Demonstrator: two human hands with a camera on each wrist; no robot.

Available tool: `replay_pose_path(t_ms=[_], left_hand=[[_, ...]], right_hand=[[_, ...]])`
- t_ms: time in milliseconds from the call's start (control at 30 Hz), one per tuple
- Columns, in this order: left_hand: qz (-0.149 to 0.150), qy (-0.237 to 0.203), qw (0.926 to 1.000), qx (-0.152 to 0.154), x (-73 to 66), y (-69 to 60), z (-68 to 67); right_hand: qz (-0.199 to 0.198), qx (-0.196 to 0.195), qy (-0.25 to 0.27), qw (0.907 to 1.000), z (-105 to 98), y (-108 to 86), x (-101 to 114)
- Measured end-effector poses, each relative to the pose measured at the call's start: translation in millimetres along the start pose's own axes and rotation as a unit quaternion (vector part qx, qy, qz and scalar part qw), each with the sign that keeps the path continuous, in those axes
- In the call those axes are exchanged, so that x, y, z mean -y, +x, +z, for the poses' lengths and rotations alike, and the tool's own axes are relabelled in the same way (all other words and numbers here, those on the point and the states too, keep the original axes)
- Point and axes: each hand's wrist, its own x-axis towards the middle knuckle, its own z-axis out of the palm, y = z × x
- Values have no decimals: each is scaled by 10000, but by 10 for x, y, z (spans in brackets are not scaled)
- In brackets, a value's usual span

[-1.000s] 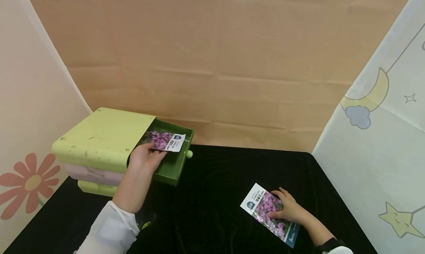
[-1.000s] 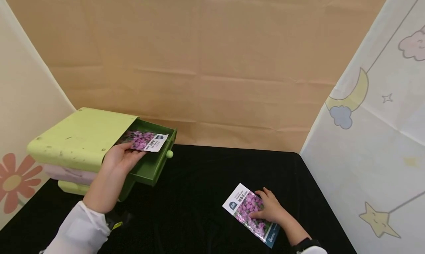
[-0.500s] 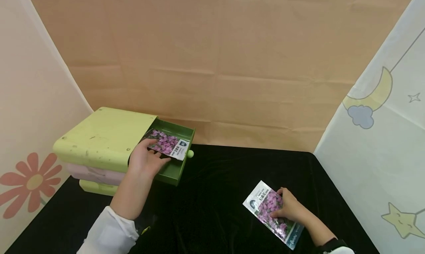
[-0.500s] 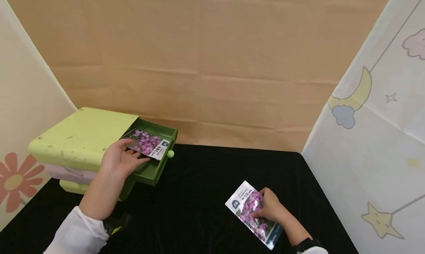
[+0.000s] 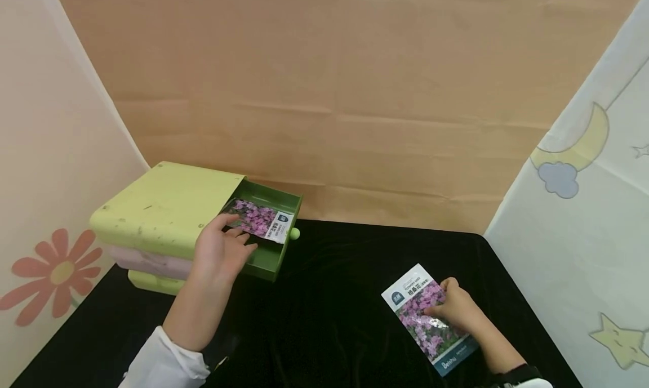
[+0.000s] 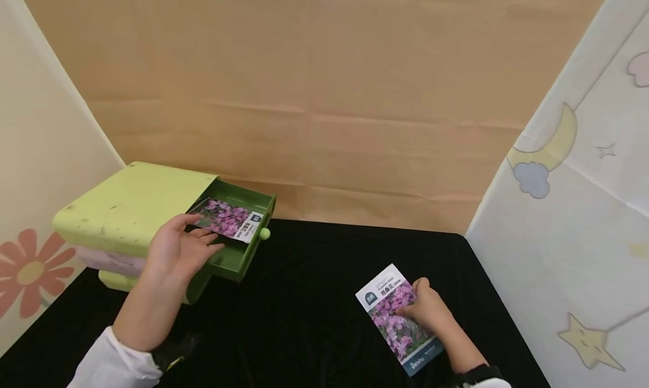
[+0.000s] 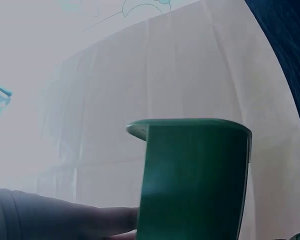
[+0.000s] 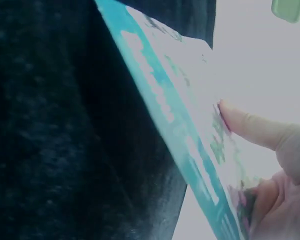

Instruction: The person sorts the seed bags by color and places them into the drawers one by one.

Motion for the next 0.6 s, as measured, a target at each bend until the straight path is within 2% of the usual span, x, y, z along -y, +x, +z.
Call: replay_pose_path(t_ms=[167, 233, 300, 400, 500, 600], left_hand=[[144, 203, 9993, 293, 46, -83, 25], [348, 458, 9971, 507, 106, -122, 44], [664, 809, 9919, 721, 190, -162, 67], [1225, 1383, 9784, 928, 353, -199, 93], [1892, 1948, 9567, 1052, 558, -215, 86], [2533, 2311, 9319, 1186, 789, -247, 67]], right_hand=[[-177, -371, 13, 9992, -156, 7, -5], [-185, -574, 71, 9982, -222, 3, 8], [-131, -779, 195, 9967, -278, -1, 33], [56, -1136, 507, 9922, -333, -14, 96], [250, -1503, 980, 9835, -342, -31, 197], [361, -1743, 1580, 9712, -319, -68, 350]])
